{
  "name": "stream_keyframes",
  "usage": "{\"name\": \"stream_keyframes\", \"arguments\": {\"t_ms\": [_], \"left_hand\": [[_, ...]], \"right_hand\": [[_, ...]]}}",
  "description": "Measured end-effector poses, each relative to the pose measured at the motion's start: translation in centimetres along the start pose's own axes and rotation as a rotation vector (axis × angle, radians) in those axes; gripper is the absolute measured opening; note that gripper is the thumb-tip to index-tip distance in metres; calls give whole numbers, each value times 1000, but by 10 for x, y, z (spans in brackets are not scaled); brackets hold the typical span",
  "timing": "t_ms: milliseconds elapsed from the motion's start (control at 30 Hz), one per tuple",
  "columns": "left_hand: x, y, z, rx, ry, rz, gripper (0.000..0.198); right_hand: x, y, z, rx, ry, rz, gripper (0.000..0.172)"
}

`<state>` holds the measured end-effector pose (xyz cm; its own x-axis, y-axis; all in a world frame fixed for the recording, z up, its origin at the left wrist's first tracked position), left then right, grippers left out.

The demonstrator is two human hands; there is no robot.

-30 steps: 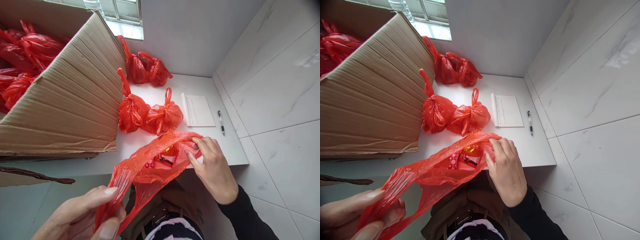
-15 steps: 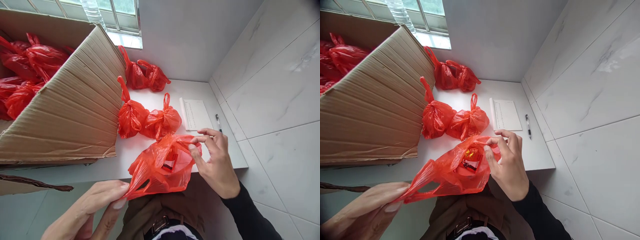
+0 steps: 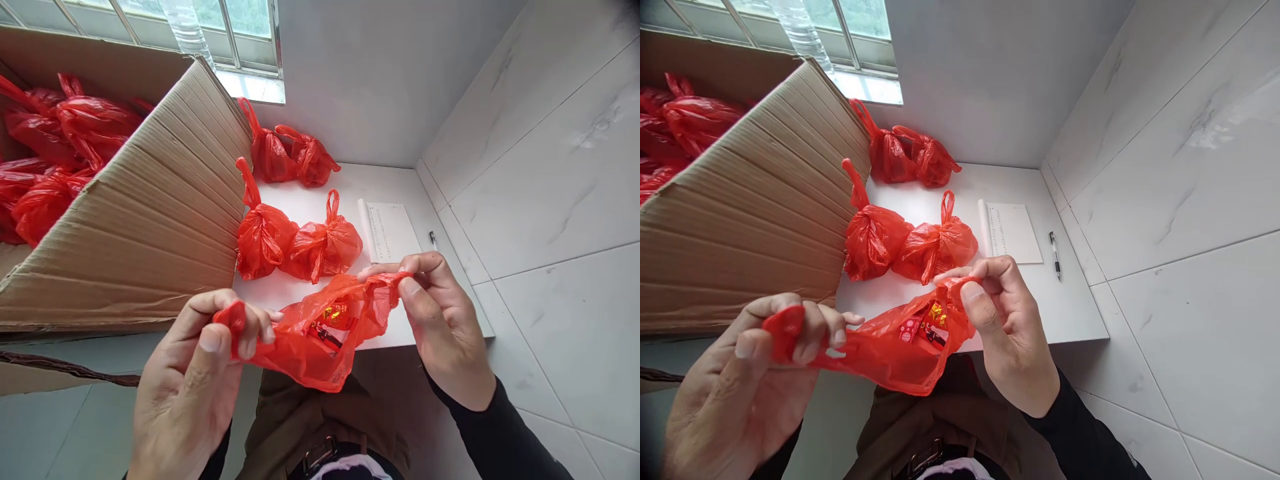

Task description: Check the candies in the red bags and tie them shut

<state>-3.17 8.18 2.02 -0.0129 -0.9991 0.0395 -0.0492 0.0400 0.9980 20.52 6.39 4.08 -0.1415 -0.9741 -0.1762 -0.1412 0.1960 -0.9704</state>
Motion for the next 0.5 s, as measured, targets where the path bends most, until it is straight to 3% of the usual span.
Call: {"name": "stream_keyframes", "arguments": {"t_ms": [133,300,400,500], "left_hand": [[2,2,-5,-184,-1,-6,46],[5,-2,-17,-362,-63,-29,37],[3,-3,-18,-344,-36,5,41],[3,-4,-11,-165,29,73,38]], "right_hand": [[-2,1,-1,24,10,-18,8],[6,-2,-22,14,-78,-22,2],[7,-3,-29,-4,-92,-28,3],[5,-4,-26,17,-51,-9,2]]}}
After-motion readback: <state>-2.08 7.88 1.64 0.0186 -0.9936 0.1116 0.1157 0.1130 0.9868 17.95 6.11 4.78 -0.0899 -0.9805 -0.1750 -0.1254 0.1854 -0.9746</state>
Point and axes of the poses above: each hand's wrist, its own x-axis away from the middle knuckle, its own z-axis out of the back of the hand, y = z × x, the point moved 7 cm from there along -x, towards the middle knuckle, and after that the axes turned 12 degrees about -x, right-handed, at the moved point
